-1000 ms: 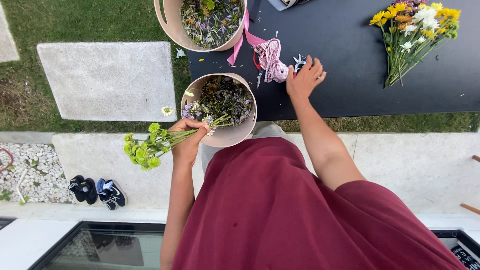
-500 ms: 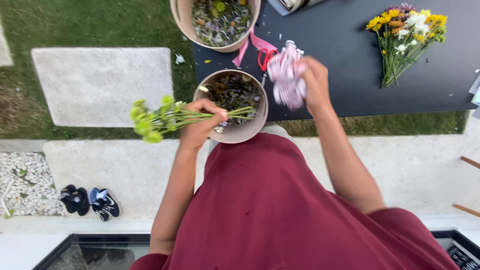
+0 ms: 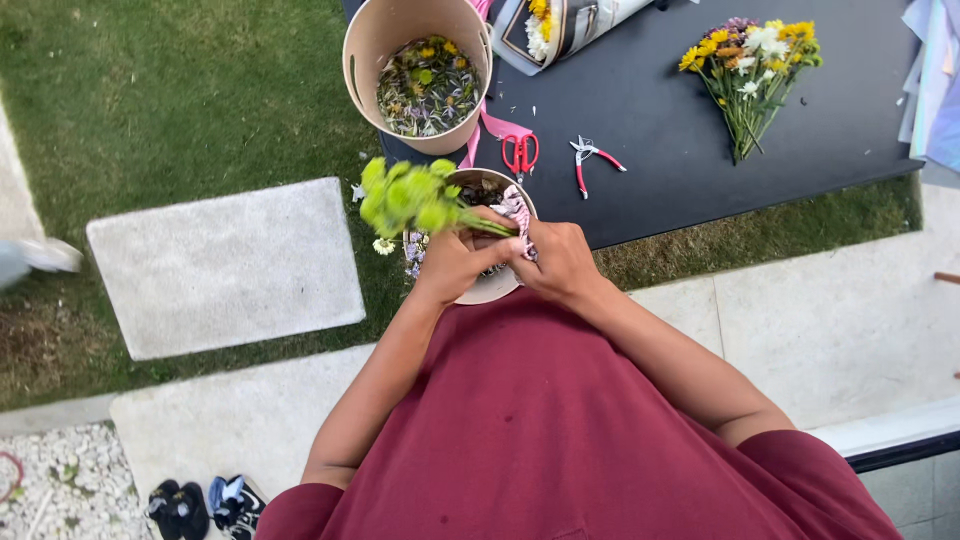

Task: The person trims flower stems using shears over a bucket and then wraps a small bouquet in pink paper, securing it by hand.

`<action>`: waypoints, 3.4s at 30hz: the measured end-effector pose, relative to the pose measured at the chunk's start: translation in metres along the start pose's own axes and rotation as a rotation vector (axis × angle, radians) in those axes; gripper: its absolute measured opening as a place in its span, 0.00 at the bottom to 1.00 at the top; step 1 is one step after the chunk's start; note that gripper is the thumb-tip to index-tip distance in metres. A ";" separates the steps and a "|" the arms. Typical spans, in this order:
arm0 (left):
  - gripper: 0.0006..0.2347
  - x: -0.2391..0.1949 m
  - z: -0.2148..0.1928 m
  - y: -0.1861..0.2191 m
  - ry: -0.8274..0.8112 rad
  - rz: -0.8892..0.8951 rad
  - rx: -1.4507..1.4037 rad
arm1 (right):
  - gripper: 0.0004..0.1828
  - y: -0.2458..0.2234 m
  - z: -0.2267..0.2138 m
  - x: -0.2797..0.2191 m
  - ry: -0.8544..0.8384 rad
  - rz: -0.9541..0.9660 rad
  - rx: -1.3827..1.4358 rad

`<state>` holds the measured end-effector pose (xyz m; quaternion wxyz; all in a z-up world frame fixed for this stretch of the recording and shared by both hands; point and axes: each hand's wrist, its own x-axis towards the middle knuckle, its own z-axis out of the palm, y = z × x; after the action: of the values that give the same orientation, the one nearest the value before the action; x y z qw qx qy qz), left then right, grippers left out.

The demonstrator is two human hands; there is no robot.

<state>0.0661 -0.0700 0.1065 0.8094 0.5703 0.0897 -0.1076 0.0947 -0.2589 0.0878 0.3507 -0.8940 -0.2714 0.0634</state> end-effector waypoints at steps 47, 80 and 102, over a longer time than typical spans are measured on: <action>0.03 0.119 0.213 -0.154 0.462 -0.122 0.467 | 0.49 0.347 -0.104 0.004 -0.317 0.457 0.098; 0.04 0.371 0.426 -0.343 0.136 -0.324 0.487 | 0.07 0.557 -0.235 -0.044 0.154 0.862 0.864; 0.22 0.396 0.426 -0.336 0.493 -0.376 0.849 | 0.33 0.602 -0.218 -0.048 -0.034 0.915 0.408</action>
<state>0.3633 -0.6100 -0.1609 0.4286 0.8306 0.3266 -0.1405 0.3863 -0.7787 -0.1520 0.4502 -0.8335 0.1607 0.2769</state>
